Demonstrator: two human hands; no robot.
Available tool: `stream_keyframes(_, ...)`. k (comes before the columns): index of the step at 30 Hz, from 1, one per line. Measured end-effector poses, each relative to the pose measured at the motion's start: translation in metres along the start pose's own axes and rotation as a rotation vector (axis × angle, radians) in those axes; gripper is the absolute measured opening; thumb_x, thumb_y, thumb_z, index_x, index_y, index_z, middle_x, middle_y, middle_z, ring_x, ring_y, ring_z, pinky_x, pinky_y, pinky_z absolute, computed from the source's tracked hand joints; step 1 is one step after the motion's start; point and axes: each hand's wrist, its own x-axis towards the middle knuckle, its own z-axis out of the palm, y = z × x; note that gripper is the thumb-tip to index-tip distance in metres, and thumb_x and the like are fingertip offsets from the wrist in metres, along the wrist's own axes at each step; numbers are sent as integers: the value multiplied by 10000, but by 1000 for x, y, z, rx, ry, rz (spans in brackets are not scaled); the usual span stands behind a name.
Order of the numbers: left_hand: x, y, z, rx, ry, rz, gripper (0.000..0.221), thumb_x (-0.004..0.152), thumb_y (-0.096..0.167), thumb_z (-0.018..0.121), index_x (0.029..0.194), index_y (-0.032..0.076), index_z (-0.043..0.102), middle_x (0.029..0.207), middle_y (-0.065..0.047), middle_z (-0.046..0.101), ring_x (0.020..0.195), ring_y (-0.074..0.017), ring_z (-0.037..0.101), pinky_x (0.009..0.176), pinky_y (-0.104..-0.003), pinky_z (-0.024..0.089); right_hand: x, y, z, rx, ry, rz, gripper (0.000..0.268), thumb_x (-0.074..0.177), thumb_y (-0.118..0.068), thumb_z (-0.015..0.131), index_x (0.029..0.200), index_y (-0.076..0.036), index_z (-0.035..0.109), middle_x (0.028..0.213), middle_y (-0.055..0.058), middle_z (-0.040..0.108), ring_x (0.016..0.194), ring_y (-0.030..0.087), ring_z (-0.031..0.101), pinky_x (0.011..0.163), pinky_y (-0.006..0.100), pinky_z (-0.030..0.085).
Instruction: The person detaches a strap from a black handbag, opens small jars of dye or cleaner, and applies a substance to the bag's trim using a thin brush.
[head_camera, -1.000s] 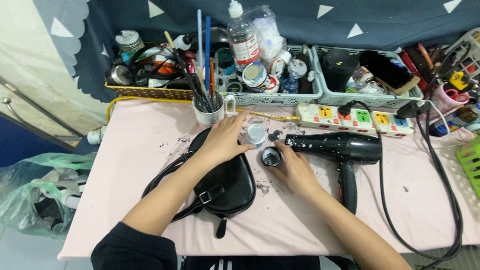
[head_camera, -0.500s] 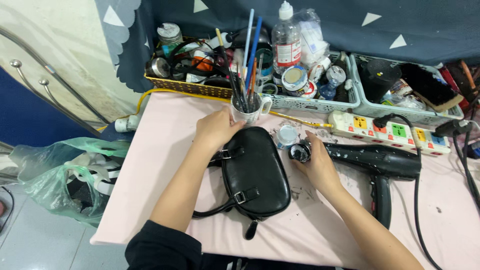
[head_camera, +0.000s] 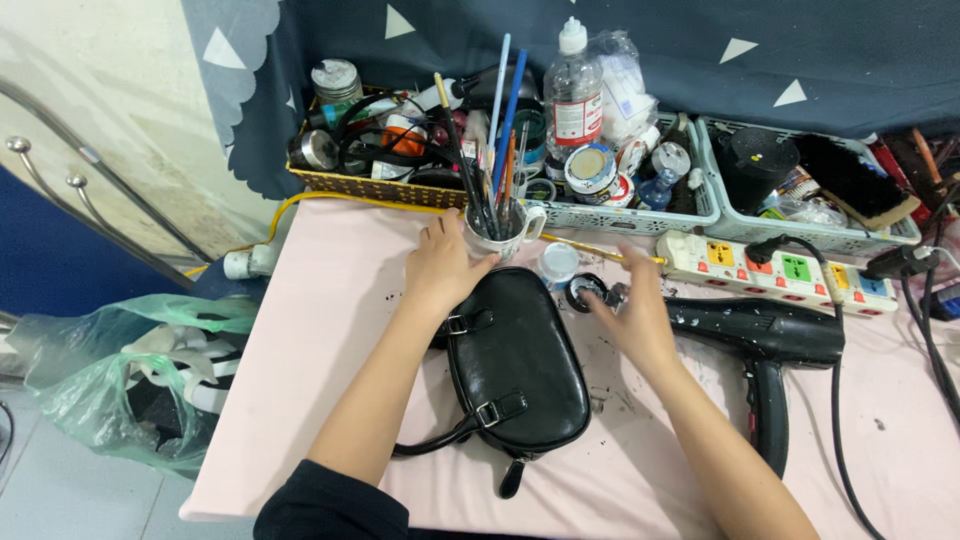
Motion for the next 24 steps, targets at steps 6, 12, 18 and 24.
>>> stream_keyframes(6, 1, 5, 16, -26, -6, 4, 883, 781, 421, 840, 1405, 5, 374, 1272, -213, 584, 1152, -400, 594, 841, -517, 527, 65, 15, -3, 102, 147, -140, 818, 884, -135, 830, 1541, -17, 357, 1464, 218, 450, 1364, 359, 510, 1085, 451, 500)
stream_keyframes(12, 3, -1, 24, -23, 4, -9, 867, 815, 420, 816, 1433, 15, 362, 1249, -207, 620, 1144, -381, 630, 851, -500, 538, 126, 25, 34, -59, 164, -266, 822, 850, -118, 876, 1536, -107, 424, 1503, 232, 431, 1383, 420, 460, 1139, 465, 424)
stream_keyframes(18, 4, -3, 24, -23, -24, -33, 833, 813, 421, 816, 1405, 26, 382, 1260, -204, 619, 1153, -382, 626, 847, -504, 531, 126, 52, 41, 162, 524, -120, 722, 931, -100, 863, 1500, -52, 419, 1472, 195, 490, 1367, 356, 504, 1155, 462, 426)
stream_keyframes(24, 3, -3, 25, -31, -10, -24, 835, 820, 422, 810, 1398, 7, 373, 1276, -221, 607, 1155, -389, 630, 841, -494, 540, 122, 45, 50, 459, 301, -207, 663, 918, -150, 841, 1445, -45, 453, 1476, 180, 498, 1349, 333, 554, 1121, 443, 500)
